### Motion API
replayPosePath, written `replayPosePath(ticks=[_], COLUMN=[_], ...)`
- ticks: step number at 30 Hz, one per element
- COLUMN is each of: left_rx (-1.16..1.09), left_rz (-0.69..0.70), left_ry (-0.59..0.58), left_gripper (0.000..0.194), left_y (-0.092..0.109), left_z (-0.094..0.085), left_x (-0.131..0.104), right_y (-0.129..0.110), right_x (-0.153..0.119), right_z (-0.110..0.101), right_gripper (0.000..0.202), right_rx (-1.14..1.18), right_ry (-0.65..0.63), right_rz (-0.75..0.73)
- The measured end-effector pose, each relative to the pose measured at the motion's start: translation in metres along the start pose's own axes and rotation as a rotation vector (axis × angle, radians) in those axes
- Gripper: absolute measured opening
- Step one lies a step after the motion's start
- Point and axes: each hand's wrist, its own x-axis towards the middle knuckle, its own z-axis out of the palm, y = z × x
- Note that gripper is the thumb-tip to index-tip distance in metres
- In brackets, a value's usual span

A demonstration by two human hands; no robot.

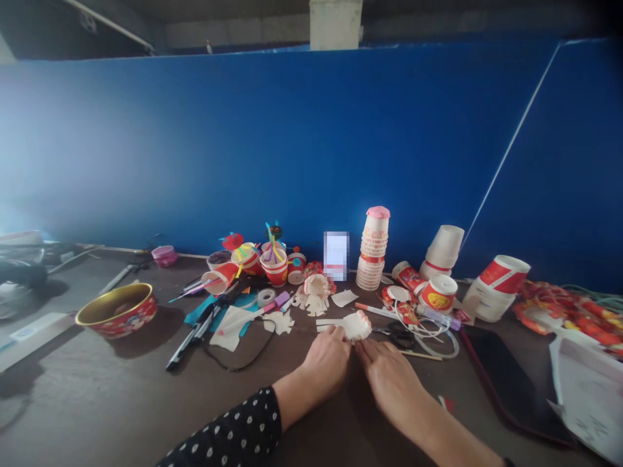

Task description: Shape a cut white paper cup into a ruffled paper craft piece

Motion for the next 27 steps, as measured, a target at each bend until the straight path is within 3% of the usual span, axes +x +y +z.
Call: replayPosePath(ticks=[8,17,27], left_rx=[-0.065,-0.060,-0.044], left_rz=[-0.042,-0.002,-0.006], left_ry=[0.079,0.119,0.070], left_gripper=[0.023,0.023,0.019], left_y=[-0.002,-0.002,-0.004], left_z=[0.005,0.011,0.011], left_x=[-0.001,0.000,0.005], right_y=[0.000,-0.001,0.015], right_x=[0.002,-0.001,0.000], right_z=[-0.006,-0.006,-0.012], right_gripper=[0.034,0.036,0.035], right_rx=[0.046,0.064,0.161], right_ry=[-0.049,-0.014,-0.031], right_rz=[0.064,0.079,0.141])
